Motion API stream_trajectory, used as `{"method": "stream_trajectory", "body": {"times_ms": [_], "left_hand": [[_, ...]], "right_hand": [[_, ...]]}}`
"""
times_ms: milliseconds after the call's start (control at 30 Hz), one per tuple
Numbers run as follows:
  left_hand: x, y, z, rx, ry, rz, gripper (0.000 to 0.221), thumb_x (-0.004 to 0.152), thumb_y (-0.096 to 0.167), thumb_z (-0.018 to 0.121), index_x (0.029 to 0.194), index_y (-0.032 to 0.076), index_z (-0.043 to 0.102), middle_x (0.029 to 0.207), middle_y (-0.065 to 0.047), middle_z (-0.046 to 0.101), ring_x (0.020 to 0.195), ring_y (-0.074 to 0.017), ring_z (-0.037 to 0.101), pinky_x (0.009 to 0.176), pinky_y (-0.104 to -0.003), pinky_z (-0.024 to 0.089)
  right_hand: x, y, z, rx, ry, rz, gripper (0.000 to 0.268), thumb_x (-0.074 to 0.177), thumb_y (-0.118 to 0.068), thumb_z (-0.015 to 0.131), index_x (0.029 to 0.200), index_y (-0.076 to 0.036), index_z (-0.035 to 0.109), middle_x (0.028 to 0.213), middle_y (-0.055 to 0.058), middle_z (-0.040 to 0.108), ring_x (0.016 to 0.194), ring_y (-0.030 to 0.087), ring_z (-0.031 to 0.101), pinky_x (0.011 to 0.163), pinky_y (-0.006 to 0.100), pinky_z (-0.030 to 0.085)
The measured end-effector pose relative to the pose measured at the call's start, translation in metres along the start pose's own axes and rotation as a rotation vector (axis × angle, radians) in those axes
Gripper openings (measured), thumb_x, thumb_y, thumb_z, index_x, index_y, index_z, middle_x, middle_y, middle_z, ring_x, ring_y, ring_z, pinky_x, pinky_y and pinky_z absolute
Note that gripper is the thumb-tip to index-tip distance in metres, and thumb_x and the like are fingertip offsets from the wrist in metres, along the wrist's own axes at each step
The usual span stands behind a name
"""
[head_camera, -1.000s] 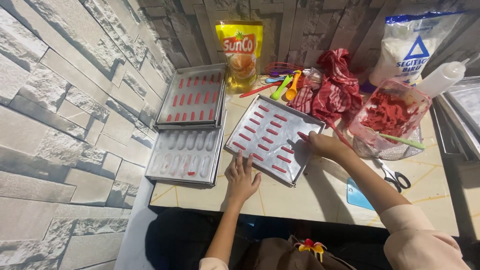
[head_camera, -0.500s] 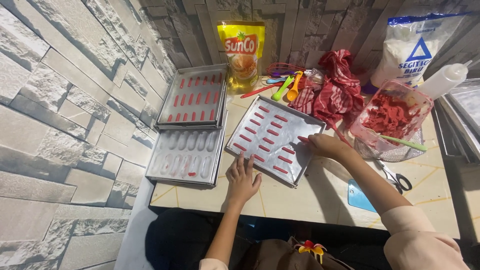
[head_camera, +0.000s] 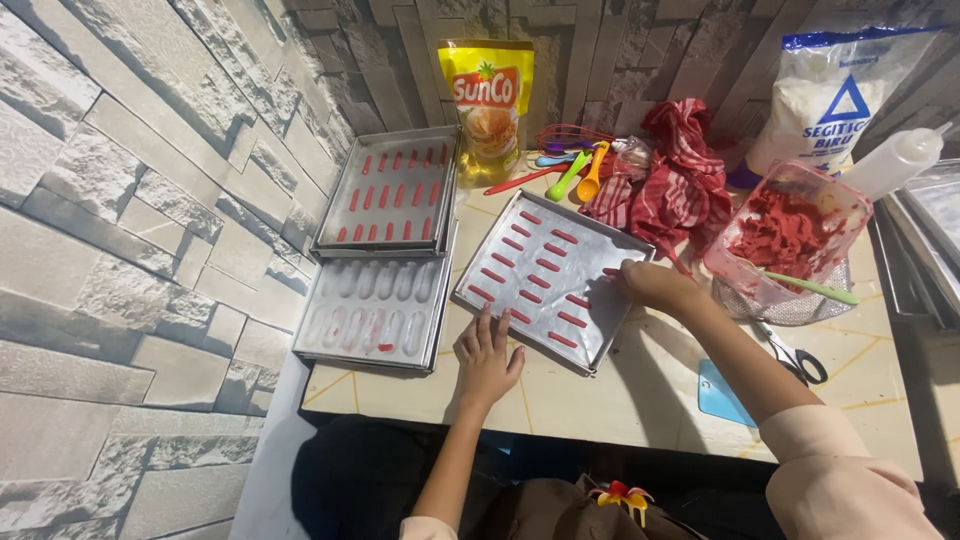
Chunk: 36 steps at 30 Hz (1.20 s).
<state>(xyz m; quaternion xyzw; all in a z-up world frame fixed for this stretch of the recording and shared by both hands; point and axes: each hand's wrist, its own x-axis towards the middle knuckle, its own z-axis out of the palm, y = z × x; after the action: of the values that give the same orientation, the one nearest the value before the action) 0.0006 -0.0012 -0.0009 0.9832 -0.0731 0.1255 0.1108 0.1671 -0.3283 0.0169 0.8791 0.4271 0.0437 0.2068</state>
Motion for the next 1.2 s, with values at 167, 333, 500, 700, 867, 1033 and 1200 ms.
{"method": "stream_trajectory", "body": {"times_ms": [167,333,500,700,867,1033,1200], "left_hand": [[0.001,0.0,-0.001,-0.018,-0.018,-0.011,0.079,0.093,0.048,0.055,0.16,0.026,0.021,0.158,-0.017,0.023,0.132,-0.0373,0.036,0.098,-0.052,0.038],[0.001,0.002,-0.004,-0.023,-0.014,-0.014,0.078,0.092,0.048,0.055,0.16,0.026,0.022,0.159,-0.017,0.023,0.131,-0.0371,0.036,0.097,-0.053,0.037],[0.002,0.002,-0.007,-0.028,-0.026,-0.011,0.077,0.093,0.047,0.055,0.16,0.026,0.021,0.158,-0.017,0.023,0.132,-0.0368,0.034,0.098,-0.052,0.035],[0.002,0.003,-0.01,-0.027,-0.046,-0.02,0.076,0.094,0.048,0.053,0.159,0.025,0.021,0.158,-0.017,0.023,0.134,-0.0373,0.033,0.1,-0.054,0.034],[0.003,0.002,-0.009,-0.046,-0.053,-0.023,0.076,0.094,0.047,0.053,0.16,0.026,0.021,0.159,-0.017,0.022,0.135,-0.0381,0.033,0.1,-0.056,0.036],[0.002,0.003,-0.009,-0.039,-0.042,-0.021,0.074,0.095,0.047,0.052,0.159,0.025,0.023,0.159,-0.017,0.023,0.135,-0.0376,0.034,0.099,-0.055,0.037],[0.003,0.003,-0.009,0.01,-0.035,-0.017,0.074,0.095,0.05,0.051,0.159,0.026,0.023,0.158,-0.016,0.026,0.134,-0.0363,0.036,0.099,-0.055,0.039]], "right_hand": [[0.006,-0.008,0.015,0.114,-0.05,0.101,0.021,0.103,-0.023,0.046,0.095,-0.007,0.057,0.068,0.003,0.068,0.062,0.018,0.073,0.058,0.027,0.057],[0.006,-0.011,-0.004,-0.194,-0.092,-0.137,0.011,0.099,-0.019,0.049,0.097,-0.013,0.058,0.074,-0.001,0.064,0.065,0.015,0.072,0.059,0.026,0.056],[0.019,-0.019,-0.052,0.09,-0.366,0.005,0.021,0.104,-0.017,0.038,0.102,-0.01,0.058,0.082,0.003,0.064,0.076,0.017,0.074,0.067,0.027,0.06],[0.034,-0.023,-0.064,0.249,-0.411,0.16,0.026,0.107,-0.026,0.036,0.107,-0.012,0.057,0.085,0.004,0.067,0.077,0.016,0.076,0.068,0.03,0.063],[0.038,-0.026,-0.059,0.246,-0.39,0.164,0.026,0.106,-0.023,0.036,0.108,-0.01,0.058,0.089,0.008,0.071,0.082,0.02,0.077,0.071,0.034,0.063],[0.04,-0.028,-0.074,0.376,-0.407,0.234,0.032,0.107,-0.027,0.036,0.11,-0.007,0.061,0.093,0.012,0.074,0.086,0.023,0.078,0.076,0.037,0.064],[0.042,-0.027,-0.084,0.38,-0.434,0.233,0.033,0.108,-0.026,0.036,0.111,-0.007,0.062,0.096,0.012,0.075,0.089,0.024,0.078,0.079,0.039,0.063]]}}
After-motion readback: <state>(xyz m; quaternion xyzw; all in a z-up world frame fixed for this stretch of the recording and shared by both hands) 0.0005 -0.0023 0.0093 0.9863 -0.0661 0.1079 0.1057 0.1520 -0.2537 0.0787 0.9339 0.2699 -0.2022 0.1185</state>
